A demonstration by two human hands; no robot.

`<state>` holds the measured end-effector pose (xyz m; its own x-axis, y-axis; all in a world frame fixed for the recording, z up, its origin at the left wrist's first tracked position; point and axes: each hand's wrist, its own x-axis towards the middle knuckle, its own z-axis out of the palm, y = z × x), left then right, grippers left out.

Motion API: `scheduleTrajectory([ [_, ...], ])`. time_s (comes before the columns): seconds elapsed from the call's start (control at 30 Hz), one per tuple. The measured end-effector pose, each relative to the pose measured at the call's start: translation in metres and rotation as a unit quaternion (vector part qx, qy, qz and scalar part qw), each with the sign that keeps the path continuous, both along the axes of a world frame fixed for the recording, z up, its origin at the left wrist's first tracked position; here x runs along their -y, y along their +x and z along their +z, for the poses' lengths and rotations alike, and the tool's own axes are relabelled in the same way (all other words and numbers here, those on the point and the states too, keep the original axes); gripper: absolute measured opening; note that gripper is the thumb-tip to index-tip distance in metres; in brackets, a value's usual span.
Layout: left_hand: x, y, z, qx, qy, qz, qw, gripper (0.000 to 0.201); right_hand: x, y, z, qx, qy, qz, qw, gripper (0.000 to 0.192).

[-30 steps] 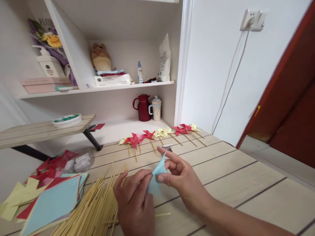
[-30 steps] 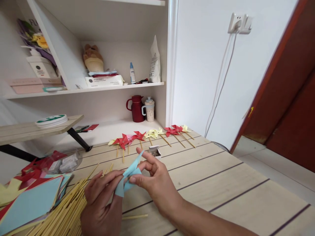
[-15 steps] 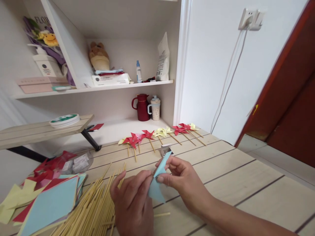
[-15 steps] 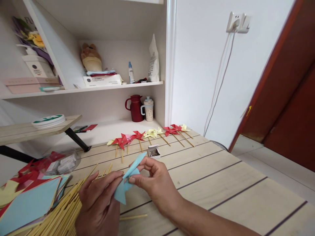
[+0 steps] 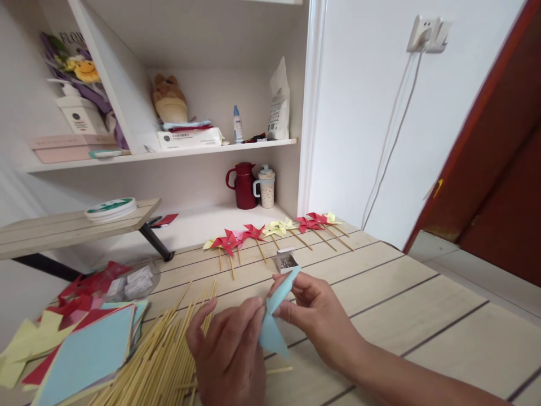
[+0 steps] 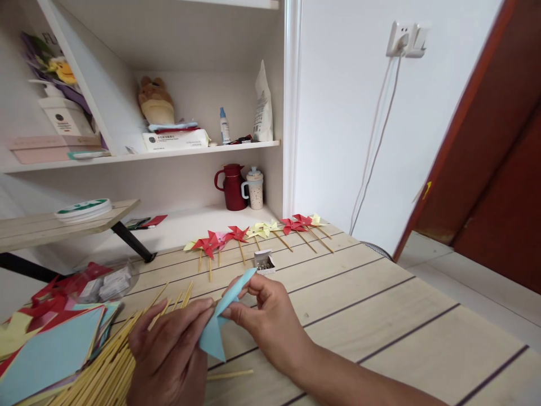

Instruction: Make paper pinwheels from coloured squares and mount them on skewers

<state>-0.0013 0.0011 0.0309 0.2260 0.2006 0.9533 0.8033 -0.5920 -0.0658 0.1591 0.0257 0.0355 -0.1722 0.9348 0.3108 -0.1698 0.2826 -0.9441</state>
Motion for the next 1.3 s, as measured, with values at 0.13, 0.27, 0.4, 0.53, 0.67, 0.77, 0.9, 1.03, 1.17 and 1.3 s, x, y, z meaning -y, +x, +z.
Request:
scheduleTrajectory([
  [0.13,0.000,0.003,0.001,0.012,-0.003,0.005,1.000,0.036,0.000,-0.001,0.001,-0.005,0.013,-0.013,1.000,0.008],
  [0.27,0.001,0.006,0.002,0.020,0.006,0.006,1.000,0.034,0.000,0.000,-0.001,0.015,0.064,-0.039,0.997,0.005],
  [0.4,0.001,0.006,-0.001,0.040,-0.011,0.001,0.999,0.037,-0.002,0.002,-0.007,0.012,0.065,-0.062,0.996,0.019],
  [0.53,-0.005,0.006,-0.011,0.139,-0.118,-0.036,0.983,0.027,-0.005,0.001,-0.008,0.014,0.034,-0.046,0.998,0.032],
  [0.67,-0.010,0.009,-0.017,0.208,-0.179,-0.088,0.957,0.020,-0.007,-0.001,-0.005,-0.028,0.011,-0.028,0.999,0.021],
  [0.77,-0.008,0.008,-0.015,0.203,-0.164,-0.076,0.962,0.020,-0.008,0.000,-0.003,-0.036,-0.004,-0.010,0.999,0.021],
  [0.9,-0.002,0.004,-0.003,0.076,-0.077,-0.040,0.993,0.033,-0.008,0.004,-0.001,-0.005,0.040,0.018,0.999,0.010],
  [1.03,0.001,0.000,0.008,0.025,-0.005,-0.036,0.999,0.034,-0.008,0.007,0.000,0.003,0.114,0.000,0.993,0.005],
  [1.17,0.003,-0.004,0.009,-0.017,-0.015,-0.025,0.999,0.031,-0.009,0.010,0.001,0.037,0.184,-0.013,0.982,0.007],
  [1.3,0.003,-0.007,0.007,-0.036,-0.013,-0.030,0.999,0.031,-0.010,0.013,0.002,0.073,0.258,-0.010,0.963,0.007],
])
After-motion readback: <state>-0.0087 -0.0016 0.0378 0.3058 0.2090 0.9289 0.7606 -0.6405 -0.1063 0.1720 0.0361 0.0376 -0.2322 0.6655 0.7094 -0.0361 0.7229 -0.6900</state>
